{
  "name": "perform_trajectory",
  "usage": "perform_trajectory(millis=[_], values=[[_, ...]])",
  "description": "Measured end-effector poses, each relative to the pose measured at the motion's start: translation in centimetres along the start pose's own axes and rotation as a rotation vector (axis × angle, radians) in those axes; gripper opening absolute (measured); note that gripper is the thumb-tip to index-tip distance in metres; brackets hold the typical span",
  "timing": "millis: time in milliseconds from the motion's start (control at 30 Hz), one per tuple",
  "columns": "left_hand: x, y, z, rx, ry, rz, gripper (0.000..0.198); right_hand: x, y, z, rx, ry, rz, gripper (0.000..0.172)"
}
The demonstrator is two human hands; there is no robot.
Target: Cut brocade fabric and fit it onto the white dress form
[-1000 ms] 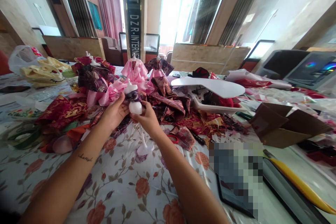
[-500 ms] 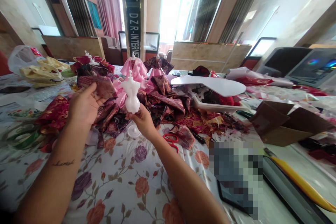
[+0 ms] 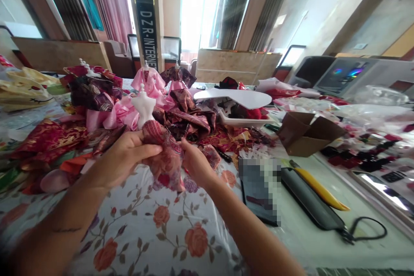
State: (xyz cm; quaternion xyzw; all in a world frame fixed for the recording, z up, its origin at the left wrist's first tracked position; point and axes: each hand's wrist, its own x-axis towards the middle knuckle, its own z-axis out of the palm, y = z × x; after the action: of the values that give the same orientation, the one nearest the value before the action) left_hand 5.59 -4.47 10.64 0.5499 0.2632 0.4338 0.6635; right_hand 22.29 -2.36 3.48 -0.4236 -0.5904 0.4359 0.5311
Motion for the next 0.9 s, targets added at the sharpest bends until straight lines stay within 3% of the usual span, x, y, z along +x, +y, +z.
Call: perform_trajectory(millis=[67, 133, 200, 367, 433, 533, 600, 733, 900], values=[[1.1, -1.5, 0.0, -0.007, 0.034, -0.022, 0.008, -1.9, -0.2, -1.9, 0.162, -0.157, 0.16, 0.063], [1.8, -3.0, -0.5, 0.034, 0.143, -0.006, 0.002, -3.1, 0.1, -3.0, 0.316, -0.246, 0.284, 0.051], [1.7, -4.5, -1.5, 0.094, 0.194, -0.023, 0.005, -3.5, 0.8, -3.4, 0.306, -0.212, 0.327, 0.037], [-1.1, -7.1, -4.8, 0.178, 0.297, -0.152, 0.02, -2.9, 2.5, -2.6, 0.161, -0.125, 0.314, 0.031], [-2.1, -7.3, -5.7, 0.16, 0.227, -0.272, 0.045, -3.0, 3.0, -2.3, 0.134, -0.133, 0.3, 0.032], [-2.5, -7.0, -6.3, 0.098, -0.007, -0.416, 0.073, -3.7, 3.7, -2.1, 0.019, -0.153, 0.254, 0.03], [-2.2, -6.7, -6.6, 0.117, -0.095, -0.411, 0.069, -4.1, 4.3, -2.1, -0.048, -0.166, 0.229, 0.024], [-1.2, -6.2, -6.3, 0.392, -0.109, -0.344, 0.037, -4.6, 4.8, -1.7, -0.062, -0.197, 0.229, 0.015], [-0.1, -6.0, -3.2, 0.868, -0.153, -0.12, 0.016, -4.9, 4.3, -1.3, -0.003, -0.217, 0.203, 0.022]])
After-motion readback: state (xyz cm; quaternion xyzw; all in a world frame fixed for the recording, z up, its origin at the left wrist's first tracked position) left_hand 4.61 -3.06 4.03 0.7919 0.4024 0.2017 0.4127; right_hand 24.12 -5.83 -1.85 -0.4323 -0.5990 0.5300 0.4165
